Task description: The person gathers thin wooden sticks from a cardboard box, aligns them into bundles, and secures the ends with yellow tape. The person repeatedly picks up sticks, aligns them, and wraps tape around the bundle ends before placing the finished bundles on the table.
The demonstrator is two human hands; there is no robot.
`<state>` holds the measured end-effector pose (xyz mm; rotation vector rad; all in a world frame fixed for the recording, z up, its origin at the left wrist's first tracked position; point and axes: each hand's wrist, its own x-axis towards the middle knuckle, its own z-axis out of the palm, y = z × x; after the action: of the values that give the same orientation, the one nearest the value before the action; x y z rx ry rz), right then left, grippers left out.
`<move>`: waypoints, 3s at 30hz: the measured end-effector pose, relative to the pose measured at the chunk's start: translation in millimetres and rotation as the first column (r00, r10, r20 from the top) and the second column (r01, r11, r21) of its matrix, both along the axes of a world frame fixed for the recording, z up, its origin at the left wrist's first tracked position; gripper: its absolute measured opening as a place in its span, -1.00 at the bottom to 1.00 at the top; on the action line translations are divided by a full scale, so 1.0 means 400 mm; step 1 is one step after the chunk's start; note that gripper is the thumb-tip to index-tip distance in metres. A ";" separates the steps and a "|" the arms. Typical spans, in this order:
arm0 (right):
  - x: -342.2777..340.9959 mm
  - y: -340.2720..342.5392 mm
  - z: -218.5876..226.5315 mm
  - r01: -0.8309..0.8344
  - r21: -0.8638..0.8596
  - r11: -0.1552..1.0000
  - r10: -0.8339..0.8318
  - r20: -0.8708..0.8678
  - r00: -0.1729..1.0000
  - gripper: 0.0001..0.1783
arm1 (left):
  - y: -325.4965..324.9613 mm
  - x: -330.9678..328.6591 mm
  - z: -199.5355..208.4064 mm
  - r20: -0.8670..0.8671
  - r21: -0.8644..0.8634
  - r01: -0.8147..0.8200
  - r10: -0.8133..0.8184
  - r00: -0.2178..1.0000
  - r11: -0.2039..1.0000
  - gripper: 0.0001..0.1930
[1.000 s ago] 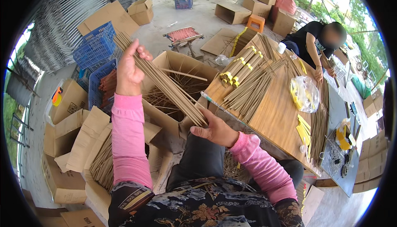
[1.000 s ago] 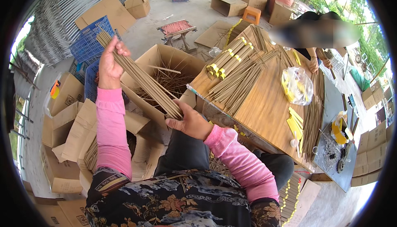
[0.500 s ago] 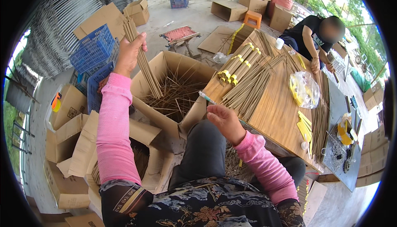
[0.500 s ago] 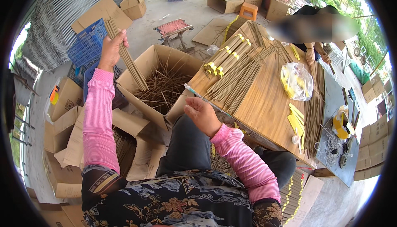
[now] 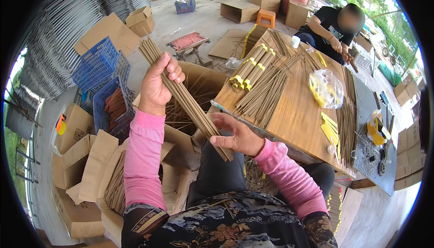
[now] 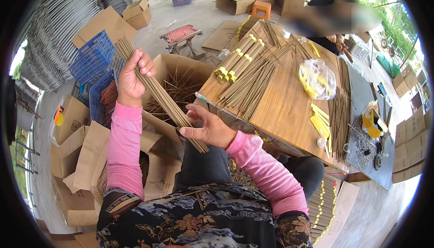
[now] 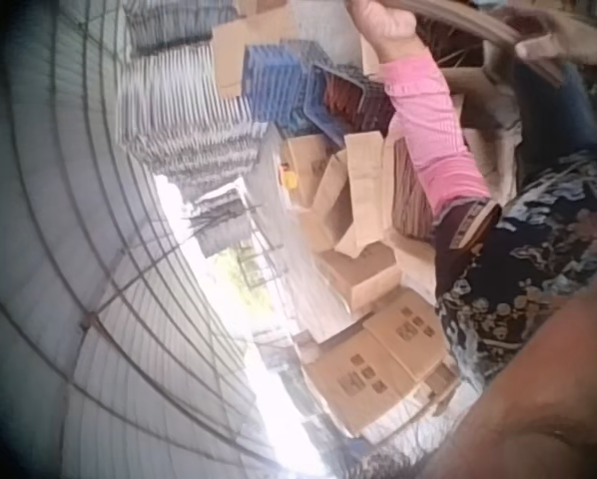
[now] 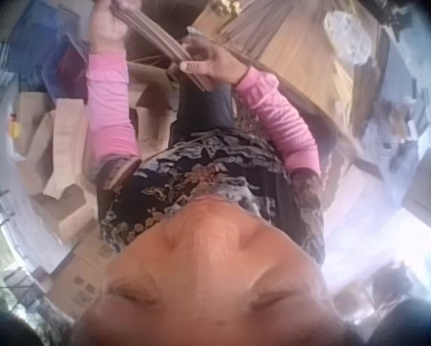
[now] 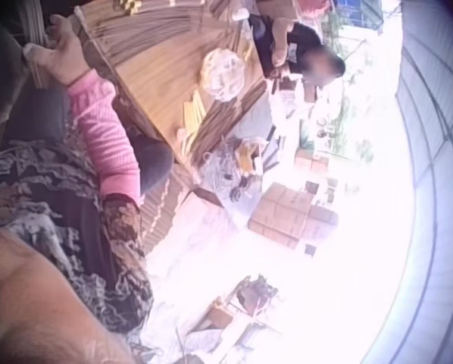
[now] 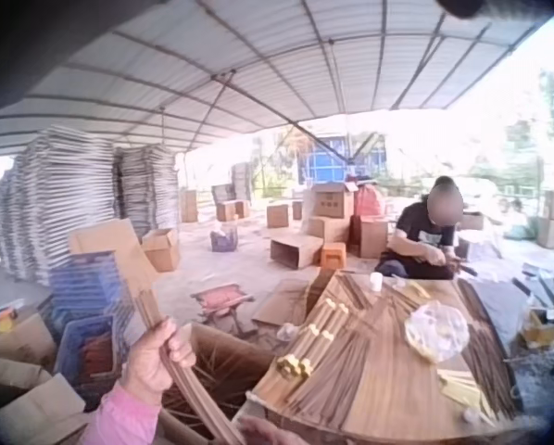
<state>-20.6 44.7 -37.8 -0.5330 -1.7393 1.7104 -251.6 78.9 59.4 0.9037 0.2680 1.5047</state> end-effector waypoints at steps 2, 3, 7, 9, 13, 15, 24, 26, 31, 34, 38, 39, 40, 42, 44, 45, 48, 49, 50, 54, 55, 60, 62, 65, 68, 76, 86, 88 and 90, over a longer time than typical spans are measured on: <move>0.013 -0.009 -0.003 -0.177 -0.222 0.959 0.161 -0.091 0.983 -0.44 | 0.006 0.052 -0.020 0.078 -0.023 0.100 -0.098 0.992 0.995 -0.87; 0.029 -0.017 0.015 -0.256 -0.334 0.907 0.240 -0.089 0.967 -0.52 | 0.010 0.073 -0.028 0.124 -0.027 0.137 -0.133 0.983 0.990 -0.87; 0.081 -0.054 0.041 -0.302 -0.453 0.839 0.308 -0.064 0.949 -0.81 | 0.021 0.146 -0.037 0.155 -0.049 0.236 -0.226 0.962 0.971 -0.79; 0.109 -0.060 0.035 -0.205 -0.425 0.882 0.221 -0.012 0.975 -0.83 | 0.014 0.190 -0.034 0.109 -0.122 0.105 -0.092 0.990 0.987 -0.72; 0.152 -0.076 0.022 -0.037 -0.326 0.945 0.060 0.061 0.996 -0.84 | 0.030 0.242 -0.066 0.005 -0.161 0.063 -0.063 0.998 0.985 -0.64; 0.173 -0.082 0.013 0.000 -0.294 0.956 0.025 0.082 0.996 -0.83 | 0.031 0.262 -0.069 -0.097 -0.219 0.011 -0.033 0.995 0.976 -0.68; 0.227 -0.097 0.010 0.031 -0.307 0.951 -0.001 0.097 0.995 -0.79 | 0.025 0.305 -0.065 -0.017 -0.156 0.174 -0.178 0.984 0.972 -0.75; 0.231 -0.100 0.009 0.028 -0.288 0.957 0.004 0.108 0.994 -0.79 | 0.030 0.297 -0.061 0.053 -0.162 0.221 -0.215 0.975 0.962 -0.78; 0.233 -0.097 0.013 0.060 -0.240 0.969 -0.028 0.135 0.990 -0.78 | 0.013 0.324 -0.021 0.016 -0.202 0.029 -0.027 1.000 0.979 -0.84; 0.238 -0.088 0.010 0.081 -0.161 0.984 -0.061 0.125 0.990 -0.76 | 0.026 0.323 -0.012 0.078 -0.046 0.208 -0.204 0.976 0.977 -0.87; 0.264 -0.038 -0.023 0.262 0.209 0.942 -0.275 0.034 0.961 -0.73 | 0.035 0.382 0.042 -0.007 0.095 0.225 -0.225 0.974 0.970 -0.90; 0.274 -0.026 -0.023 0.300 0.214 0.930 -0.314 0.034 0.949 -0.73 | 0.040 0.398 0.059 -0.032 0.132 0.254 -0.252 0.967 0.958 -0.90; 0.285 -0.016 -0.021 0.339 0.218 0.915 -0.354 0.034 0.934 -0.73 | 0.045 0.417 0.076 -0.057 0.169 0.285 -0.279 0.958 0.943 -0.89; 0.313 -0.001 0.002 0.438 0.312 0.843 -0.463 0.007 0.886 -0.76 | 0.055 0.467 0.102 -0.119 0.225 0.325 -0.305 0.945 0.919 -0.88; 0.354 0.031 -0.001 0.503 0.327 0.800 -0.536 0.013 0.844 -0.76 | 0.069 0.530 0.124 -0.168 0.265 0.365 -0.330 0.929 0.893 -0.84; 0.363 0.053 -0.010 0.523 0.331 0.785 -0.557 0.009 0.831 -0.76 | 0.072 0.554 0.135 -0.216 0.288 0.363 -0.309 0.926 0.886 -0.82; 0.421 0.112 -0.042 0.577 0.256 0.775 -0.580 -0.073 0.812 -0.74 | 0.090 0.634 0.144 -0.378 0.326 0.380 -0.249 0.892 0.866 -0.74; 0.439 0.127 -0.052 0.581 0.223 0.783 -0.578 -0.088 0.812 -0.72 | 0.099 0.659 0.137 -0.410 0.301 0.392 -0.253 0.876 0.869 -0.73; 0.456 0.140 -0.065 0.609 0.190 0.770 -0.606 -0.077 0.792 -0.74 | 0.111 0.688 0.123 -0.442 0.276 0.402 -0.256 0.859 0.873 -0.72; 0.492 0.163 -0.101 0.698 0.207 0.685 -0.709 -0.031 0.705 -0.69 | 0.148 0.758 0.046 -0.525 0.187 0.433 -0.283 0.803 0.882 -0.66; 0.497 0.166 -0.111 0.699 0.193 0.689 -0.705 -0.043 0.708 -0.69 | 0.154 0.770 0.029 -0.537 0.177 0.431 -0.280 0.796 0.885 -0.64; 0.528 0.177 -0.139 0.698 0.159 0.698 -0.689 -0.116 0.716 -0.69 | 0.174 0.816 -0.008 -0.507 0.133 0.438 -0.319 0.801 0.889 -0.65; 0.529 0.178 -0.151 0.705 0.142 0.695 -0.700 -0.093 0.709 -0.69 | 0.171 0.822 -0.018 -0.503 0.121 0.409 -0.299 0.811 0.905 -0.69; 0.530 0.180 -0.162 0.708 0.158 0.688 -0.707 -0.070 0.703 -0.68 | 0.170 0.824 -0.044 -0.497 0.089 0.375 -0.285 0.819 0.923 -0.81; 0.530 0.171 -0.183 0.709 0.165 0.686 -0.715 -0.026 0.698 -0.63 | 0.189 0.812 -0.065 -0.428 0.120 0.373 -0.291 0.856 0.920 -0.83; 0.516 0.086 -0.102 0.627 0.018 0.779 -0.598 -0.282 0.750 -0.55 | 0.155 0.766 -0.016 -0.474 0.171 0.326 -0.213 0.854 0.930 -0.77; 0.514 0.029 -0.081 0.566 -0.083 0.820 -0.571 -0.179 0.801 -0.73 | 0.110 0.706 0.003 -0.411 0.154 0.370 -0.281 0.867 0.916 -0.78; 0.505 0.020 -0.066 0.626 0.050 0.778 -0.609 -0.185 0.771 -0.77 | 0.098 0.695 0.010 -0.409 0.147 0.367 -0.281 0.868 0.919 -0.78; 0.499 0.011 -0.053 0.662 0.192 0.724 -0.637 -0.183 0.749 -0.81 | 0.089 0.688 0.015 -0.416 0.146 0.369 -0.281 0.865 0.918 -0.77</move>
<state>179.0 49.0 -58.9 -0.8088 -1.4138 0.9828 23.7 114.5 65.3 1.3593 0.2200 1.0418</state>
